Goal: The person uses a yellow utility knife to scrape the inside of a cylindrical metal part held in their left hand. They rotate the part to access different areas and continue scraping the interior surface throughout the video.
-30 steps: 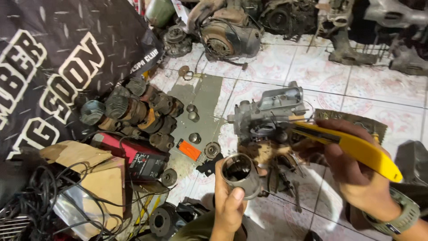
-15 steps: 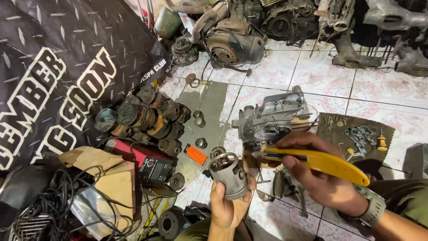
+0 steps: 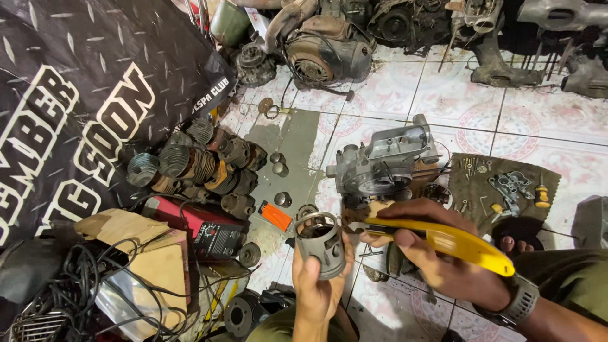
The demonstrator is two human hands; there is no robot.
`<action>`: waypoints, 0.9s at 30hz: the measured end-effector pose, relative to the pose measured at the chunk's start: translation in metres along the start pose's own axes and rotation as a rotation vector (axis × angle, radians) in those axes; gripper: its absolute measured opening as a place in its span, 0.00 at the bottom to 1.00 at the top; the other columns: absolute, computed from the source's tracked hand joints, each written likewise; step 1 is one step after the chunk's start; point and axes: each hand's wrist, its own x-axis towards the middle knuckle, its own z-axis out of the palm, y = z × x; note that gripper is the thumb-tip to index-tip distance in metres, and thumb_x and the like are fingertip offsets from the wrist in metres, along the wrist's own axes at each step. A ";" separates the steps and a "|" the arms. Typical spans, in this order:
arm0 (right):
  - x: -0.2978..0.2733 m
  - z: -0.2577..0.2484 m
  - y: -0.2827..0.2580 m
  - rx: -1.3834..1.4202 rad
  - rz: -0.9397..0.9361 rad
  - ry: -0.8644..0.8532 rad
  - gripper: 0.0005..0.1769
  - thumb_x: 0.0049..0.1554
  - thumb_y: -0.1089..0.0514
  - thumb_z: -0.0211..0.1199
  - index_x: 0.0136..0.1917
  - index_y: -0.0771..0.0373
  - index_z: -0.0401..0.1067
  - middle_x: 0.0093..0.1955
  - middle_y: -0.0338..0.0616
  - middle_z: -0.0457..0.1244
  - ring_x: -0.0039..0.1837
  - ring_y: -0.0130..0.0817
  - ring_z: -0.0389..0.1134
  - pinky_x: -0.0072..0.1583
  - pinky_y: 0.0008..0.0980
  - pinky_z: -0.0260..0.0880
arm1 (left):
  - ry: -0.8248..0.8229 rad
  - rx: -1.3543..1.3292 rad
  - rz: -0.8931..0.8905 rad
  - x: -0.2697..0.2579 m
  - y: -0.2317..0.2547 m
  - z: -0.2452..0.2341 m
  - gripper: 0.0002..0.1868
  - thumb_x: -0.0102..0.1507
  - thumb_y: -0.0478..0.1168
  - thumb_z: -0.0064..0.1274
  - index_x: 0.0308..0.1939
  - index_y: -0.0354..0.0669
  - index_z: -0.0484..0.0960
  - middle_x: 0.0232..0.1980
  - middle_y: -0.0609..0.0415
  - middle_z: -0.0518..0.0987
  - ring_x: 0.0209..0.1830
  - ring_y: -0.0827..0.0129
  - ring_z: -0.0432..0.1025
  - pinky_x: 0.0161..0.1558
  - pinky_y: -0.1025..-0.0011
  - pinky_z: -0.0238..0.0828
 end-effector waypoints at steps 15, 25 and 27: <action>0.004 0.012 0.005 -0.045 -0.098 0.075 0.17 0.48 0.49 0.61 0.44 0.64 0.71 0.45 0.43 0.67 0.48 0.29 0.70 0.51 0.24 0.69 | 0.152 0.897 0.408 -0.008 0.022 0.008 0.35 0.52 0.49 0.55 0.56 0.39 0.57 0.52 0.42 0.65 0.49 0.60 0.67 0.50 0.69 0.68; 0.001 0.021 0.007 0.054 0.093 0.124 0.14 0.52 0.54 0.55 0.47 0.66 0.69 0.49 0.49 0.65 0.50 0.39 0.71 0.46 0.34 0.82 | 0.027 0.979 0.622 -0.009 0.038 0.029 0.29 0.58 0.45 0.53 0.55 0.40 0.55 0.48 0.36 0.68 0.50 0.55 0.67 0.52 0.61 0.67; 0.003 0.027 0.000 0.152 0.057 0.097 0.14 0.52 0.56 0.56 0.47 0.68 0.69 0.46 0.52 0.64 0.43 0.43 0.74 0.43 0.36 0.85 | 0.066 1.006 0.598 -0.014 0.037 0.024 0.31 0.56 0.44 0.56 0.55 0.40 0.55 0.51 0.34 0.67 0.52 0.54 0.66 0.54 0.61 0.66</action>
